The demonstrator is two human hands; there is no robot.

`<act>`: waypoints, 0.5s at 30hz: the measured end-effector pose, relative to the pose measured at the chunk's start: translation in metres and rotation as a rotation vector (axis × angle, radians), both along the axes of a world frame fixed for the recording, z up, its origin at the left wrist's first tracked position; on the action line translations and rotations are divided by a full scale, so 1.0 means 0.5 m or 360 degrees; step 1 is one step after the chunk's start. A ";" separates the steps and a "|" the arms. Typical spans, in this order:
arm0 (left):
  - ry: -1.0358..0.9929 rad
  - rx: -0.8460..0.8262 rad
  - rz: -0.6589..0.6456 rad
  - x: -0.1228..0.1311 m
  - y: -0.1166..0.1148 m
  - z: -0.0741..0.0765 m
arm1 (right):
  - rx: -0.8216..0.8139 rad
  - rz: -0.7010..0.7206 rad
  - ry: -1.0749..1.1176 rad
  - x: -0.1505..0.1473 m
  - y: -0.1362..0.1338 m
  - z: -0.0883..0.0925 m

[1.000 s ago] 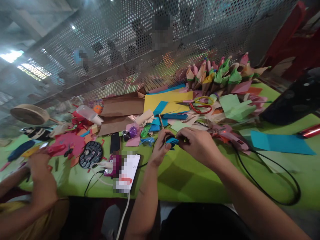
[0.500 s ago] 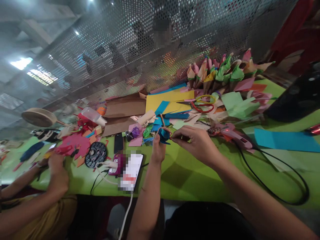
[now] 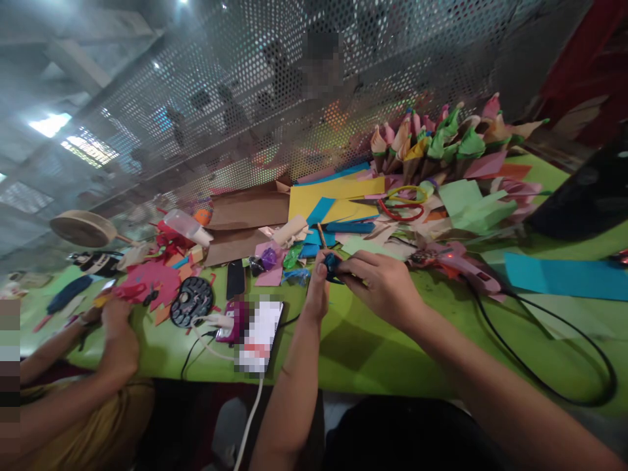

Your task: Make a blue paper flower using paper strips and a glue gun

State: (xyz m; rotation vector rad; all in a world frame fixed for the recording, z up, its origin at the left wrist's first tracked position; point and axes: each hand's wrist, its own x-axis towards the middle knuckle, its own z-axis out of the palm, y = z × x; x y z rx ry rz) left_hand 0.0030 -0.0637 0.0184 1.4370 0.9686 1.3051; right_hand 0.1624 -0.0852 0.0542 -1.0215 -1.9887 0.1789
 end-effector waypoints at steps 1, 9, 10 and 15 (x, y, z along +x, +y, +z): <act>-0.0006 -0.0020 -0.0008 0.000 0.000 -0.001 | 0.0033 -0.0012 -0.0032 -0.001 0.000 -0.001; 0.0039 -0.0085 0.0036 -0.004 0.004 -0.019 | 0.0065 -0.0069 -0.0155 -0.005 0.003 -0.006; 0.0056 -0.0076 0.0050 -0.004 0.005 -0.021 | 0.0053 -0.0073 -0.0144 -0.005 0.004 -0.006; 0.0106 0.0069 0.0111 -0.008 0.004 -0.023 | 0.0029 -0.0052 -0.0019 -0.004 0.005 -0.004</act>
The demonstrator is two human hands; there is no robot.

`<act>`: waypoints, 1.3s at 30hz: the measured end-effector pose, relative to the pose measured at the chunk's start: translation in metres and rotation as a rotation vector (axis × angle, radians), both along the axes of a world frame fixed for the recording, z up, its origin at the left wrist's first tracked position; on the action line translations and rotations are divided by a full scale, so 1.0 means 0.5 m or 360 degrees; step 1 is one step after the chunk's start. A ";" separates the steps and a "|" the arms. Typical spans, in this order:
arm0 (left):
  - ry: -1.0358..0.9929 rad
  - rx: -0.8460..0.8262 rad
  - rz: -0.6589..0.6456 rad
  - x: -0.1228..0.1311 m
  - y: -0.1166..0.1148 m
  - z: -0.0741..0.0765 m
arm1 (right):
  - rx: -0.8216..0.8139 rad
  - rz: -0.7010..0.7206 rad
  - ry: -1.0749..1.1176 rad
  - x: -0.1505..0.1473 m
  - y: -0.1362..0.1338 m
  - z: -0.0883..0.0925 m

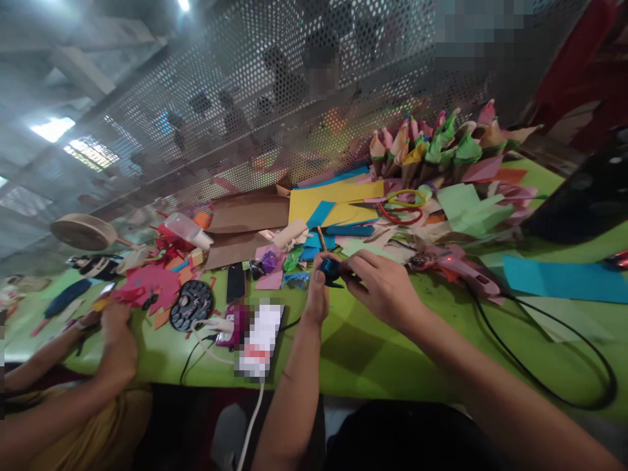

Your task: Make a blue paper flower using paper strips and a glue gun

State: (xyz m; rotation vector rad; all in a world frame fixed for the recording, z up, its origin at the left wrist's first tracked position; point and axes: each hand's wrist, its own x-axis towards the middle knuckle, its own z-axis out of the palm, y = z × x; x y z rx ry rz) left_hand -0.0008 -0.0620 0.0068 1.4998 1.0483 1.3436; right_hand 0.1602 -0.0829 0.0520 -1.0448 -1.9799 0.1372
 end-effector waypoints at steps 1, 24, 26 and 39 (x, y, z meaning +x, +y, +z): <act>0.0018 0.0051 0.0017 -0.001 0.000 0.001 | -0.0039 0.0022 0.0057 0.000 -0.001 0.001; 0.0975 0.0957 0.0304 -0.010 -0.029 0.061 | -0.0922 0.0059 0.0503 0.016 -0.006 0.036; 0.0995 0.0992 0.0302 -0.009 -0.028 0.060 | -0.0815 -0.0037 0.0413 0.019 -0.009 0.035; 0.0842 0.0896 0.0147 -0.007 -0.028 0.057 | -0.0587 -0.0131 0.0204 0.017 -0.023 0.035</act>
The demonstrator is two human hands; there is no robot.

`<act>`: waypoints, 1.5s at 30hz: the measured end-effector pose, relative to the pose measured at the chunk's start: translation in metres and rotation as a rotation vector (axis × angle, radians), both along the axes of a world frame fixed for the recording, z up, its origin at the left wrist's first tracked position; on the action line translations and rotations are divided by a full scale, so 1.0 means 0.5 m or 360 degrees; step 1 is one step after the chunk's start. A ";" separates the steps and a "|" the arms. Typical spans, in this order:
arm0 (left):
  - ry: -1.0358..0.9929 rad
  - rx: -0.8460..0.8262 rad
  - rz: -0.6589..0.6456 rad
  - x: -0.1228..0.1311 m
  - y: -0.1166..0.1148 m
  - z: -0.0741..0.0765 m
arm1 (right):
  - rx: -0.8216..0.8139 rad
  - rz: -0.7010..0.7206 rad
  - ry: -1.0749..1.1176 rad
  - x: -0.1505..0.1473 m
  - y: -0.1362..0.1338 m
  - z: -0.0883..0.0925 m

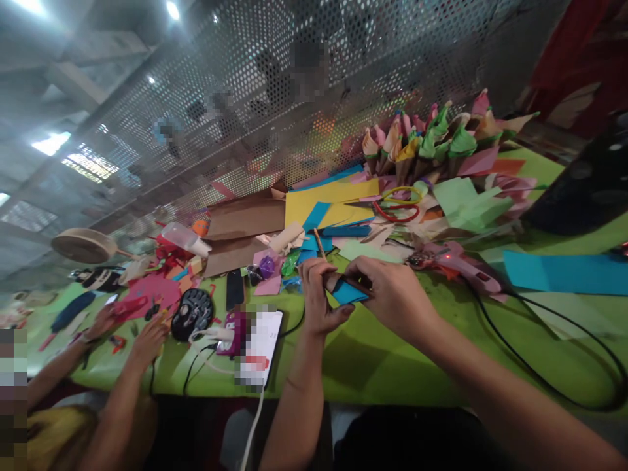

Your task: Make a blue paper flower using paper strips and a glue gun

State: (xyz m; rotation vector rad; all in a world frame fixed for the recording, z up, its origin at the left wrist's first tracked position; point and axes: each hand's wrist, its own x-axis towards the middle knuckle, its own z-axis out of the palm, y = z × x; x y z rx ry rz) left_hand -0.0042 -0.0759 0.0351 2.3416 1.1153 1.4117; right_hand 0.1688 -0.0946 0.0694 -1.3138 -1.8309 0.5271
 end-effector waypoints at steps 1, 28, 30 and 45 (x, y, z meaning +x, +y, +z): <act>-0.0026 -0.0027 -0.0022 0.000 0.000 -0.001 | 0.0015 0.0011 0.0022 0.001 0.000 0.000; -0.0396 -0.0107 0.0102 -0.009 0.018 -0.036 | -0.0616 0.0212 0.0501 -0.003 0.018 0.015; -0.0287 -0.0060 0.0116 -0.009 0.019 -0.029 | -0.0675 0.0186 0.0444 -0.006 0.020 0.018; -0.0240 -0.0202 0.0029 -0.005 0.023 -0.028 | -0.0656 0.0055 0.0187 -0.002 0.038 0.023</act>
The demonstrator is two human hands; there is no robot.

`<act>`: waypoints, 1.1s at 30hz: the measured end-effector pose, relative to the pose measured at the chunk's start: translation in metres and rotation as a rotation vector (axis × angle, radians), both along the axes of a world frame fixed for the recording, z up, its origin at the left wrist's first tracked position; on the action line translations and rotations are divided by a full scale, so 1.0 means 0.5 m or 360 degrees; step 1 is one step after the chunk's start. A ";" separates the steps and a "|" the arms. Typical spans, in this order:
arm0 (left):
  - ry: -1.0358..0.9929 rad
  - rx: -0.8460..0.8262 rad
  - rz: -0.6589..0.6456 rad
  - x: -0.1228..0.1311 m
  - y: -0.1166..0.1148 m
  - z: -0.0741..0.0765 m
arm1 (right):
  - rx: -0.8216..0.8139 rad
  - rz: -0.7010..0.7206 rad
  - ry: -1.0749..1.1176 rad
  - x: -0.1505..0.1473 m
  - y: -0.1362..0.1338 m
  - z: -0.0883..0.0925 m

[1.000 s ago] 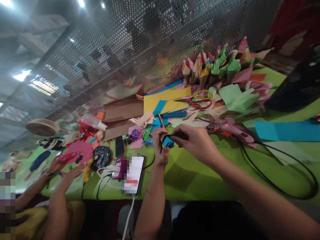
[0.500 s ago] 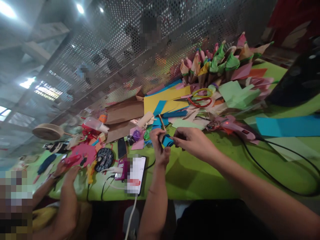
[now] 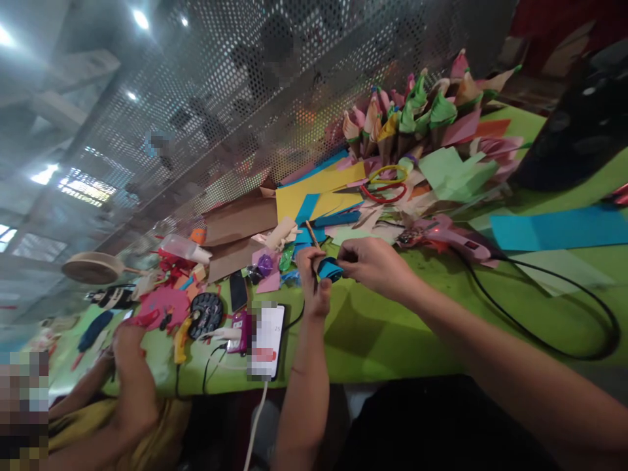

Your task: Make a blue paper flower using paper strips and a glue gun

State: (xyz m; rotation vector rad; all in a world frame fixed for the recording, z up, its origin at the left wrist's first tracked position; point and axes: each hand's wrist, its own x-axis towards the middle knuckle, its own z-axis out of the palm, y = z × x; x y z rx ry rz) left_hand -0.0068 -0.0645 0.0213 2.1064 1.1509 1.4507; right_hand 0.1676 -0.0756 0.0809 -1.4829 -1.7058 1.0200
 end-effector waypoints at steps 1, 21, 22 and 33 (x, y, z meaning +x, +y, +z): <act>-0.0016 -0.0026 -0.0010 0.000 0.001 -0.002 | 0.0050 -0.0009 -0.0060 0.000 0.000 -0.001; -0.0069 -0.0211 -0.0107 -0.001 -0.004 0.005 | 0.0403 0.0000 -0.0459 0.005 -0.011 -0.013; -0.0141 -0.0270 -0.0120 -0.001 -0.003 0.000 | 0.0397 -0.0018 -0.0429 0.004 -0.011 -0.013; -0.0963 -0.1139 -0.0154 0.027 0.018 -0.035 | 0.0030 -0.0065 0.0158 0.012 0.021 -0.023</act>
